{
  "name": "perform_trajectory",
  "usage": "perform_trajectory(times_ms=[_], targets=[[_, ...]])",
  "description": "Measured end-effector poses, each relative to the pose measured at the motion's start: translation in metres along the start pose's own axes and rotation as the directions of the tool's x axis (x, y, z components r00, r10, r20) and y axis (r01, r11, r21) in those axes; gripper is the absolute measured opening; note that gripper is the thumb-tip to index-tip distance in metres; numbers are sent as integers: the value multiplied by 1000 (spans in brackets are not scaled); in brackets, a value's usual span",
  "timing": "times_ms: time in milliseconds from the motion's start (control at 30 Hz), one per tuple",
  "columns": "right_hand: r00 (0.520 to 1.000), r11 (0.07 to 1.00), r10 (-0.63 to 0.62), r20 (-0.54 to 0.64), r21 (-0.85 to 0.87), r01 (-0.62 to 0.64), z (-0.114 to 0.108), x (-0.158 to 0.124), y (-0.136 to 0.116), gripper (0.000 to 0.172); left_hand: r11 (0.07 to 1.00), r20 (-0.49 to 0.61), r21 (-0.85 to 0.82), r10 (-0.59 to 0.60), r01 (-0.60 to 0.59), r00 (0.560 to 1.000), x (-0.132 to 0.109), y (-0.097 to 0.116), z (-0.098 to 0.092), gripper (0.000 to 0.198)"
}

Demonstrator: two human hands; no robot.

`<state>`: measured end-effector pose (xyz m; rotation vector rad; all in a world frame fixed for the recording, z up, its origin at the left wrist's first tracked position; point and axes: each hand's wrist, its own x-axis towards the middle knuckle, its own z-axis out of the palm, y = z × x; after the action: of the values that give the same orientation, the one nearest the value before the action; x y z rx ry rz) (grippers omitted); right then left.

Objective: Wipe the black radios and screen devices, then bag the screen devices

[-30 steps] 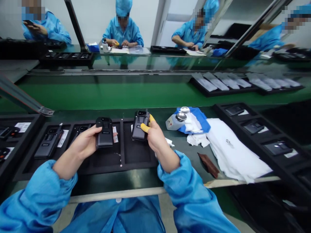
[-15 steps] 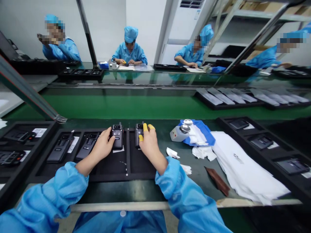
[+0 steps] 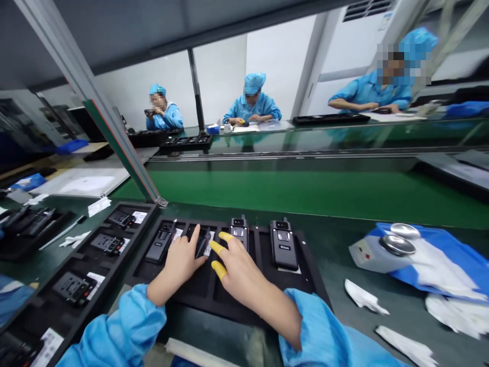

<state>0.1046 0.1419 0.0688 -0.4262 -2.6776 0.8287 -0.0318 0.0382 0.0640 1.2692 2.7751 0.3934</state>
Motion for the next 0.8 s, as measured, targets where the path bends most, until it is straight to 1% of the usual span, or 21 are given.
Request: perform_trajectory(times_ms=[67, 133, 167, 200, 233, 267, 300, 333, 367, 433, 467, 500, 533, 567, 600, 667, 700, 767, 800], targets=[[998, 994, 48, 45, 91, -52, 4, 3, -5, 43, 995, -5, -97, -26, 25, 1000, 7, -3, -2, 80], [983, 950, 153, 102, 260, -175, 9, 3, -8, 45, 972, -2, -229, -62, 60, 998, 10, -8, -4, 76], [966, 893, 216, 144, 370, -255, 13, 3, -9, 48, 950, 2, -302, -80, 77, 997, 11, -10, -5, 71], [943, 810, 268, 198, 484, -332, 17, 3, -11, 54, 923, 5, -375, -95, 90, 995, 10, -12, -4, 66], [919, 706, 295, 260, 589, -394, 21, 4, -13, 63, 891, 6, -444, -107, 99, 994, 8, -12, -3, 62], [902, 599, 298, 313, 674, -432, 25, 4, -16, 73, 858, 3, -504, -116, 102, 993, 6, -11, -2, 59], [897, 507, 281, 342, 740, -441, 28, 6, -19, 82, 826, -4, -555, -121, 99, 993, 3, -9, 0, 58], [905, 437, 254, 341, 795, -422, 32, 7, -22, 88, 798, -12, -596, -123, 92, 992, 0, -6, 3, 58], [920, 384, 226, 319, 839, -385, 34, 8, -25, 91, 774, -18, -628, -123, 84, 992, -4, -4, 5, 58], [943, 309, 204, 265, 896, -318, 38, 9, -28, 94, 734, -12, -675, -109, 72, 994, -11, -1, 9, 60], [944, 278, 207, 258, 909, -310, 40, 8, -28, 96, 751, -24, -658, -87, 50, 996, -14, -2, 9, 60], [937, 248, 218, 274, 913, -324, 41, 8, -26, 99, 796, -52, -605, -64, 19, 997, -16, -6, 7, 58], [924, 220, 235, 302, 909, -353, 42, 6, -24, 102, 852, -87, -524, -41, -11, 995, -18, -12, 4, 55], [910, 194, 254, 329, 904, -381, 43, 5, -21, 104, 916, -132, -400, -16, -38, 991, -19, -20, 0, 52], [899, 171, 271, 344, 902, -396, 43, 3, -17, 104, 956, -165, -292, -19, -31, 986, -19, -29, -4, 49], [889, 129, 291, 354, 906, -403, 44, 2, -11, 101, 983, -176, -170, -93, 62, 980, -15, -50, -13, 49], [887, 111, 295, 356, 909, -402, 44, 2, -9, 99, 988, -175, -105, -134, 117, 975, -13, -60, -17, 53], [886, 91, 290, 363, 911, -403, 45, 2, -6, 96, 983, -149, 19, -180, 185, 972, -8, -73, -20, 60], [887, 86, 284, 365, 911, -403, 45, 2, -5, 96, 978, -128, 75, -186, 196, 974, -6, -76, -21, 62]])
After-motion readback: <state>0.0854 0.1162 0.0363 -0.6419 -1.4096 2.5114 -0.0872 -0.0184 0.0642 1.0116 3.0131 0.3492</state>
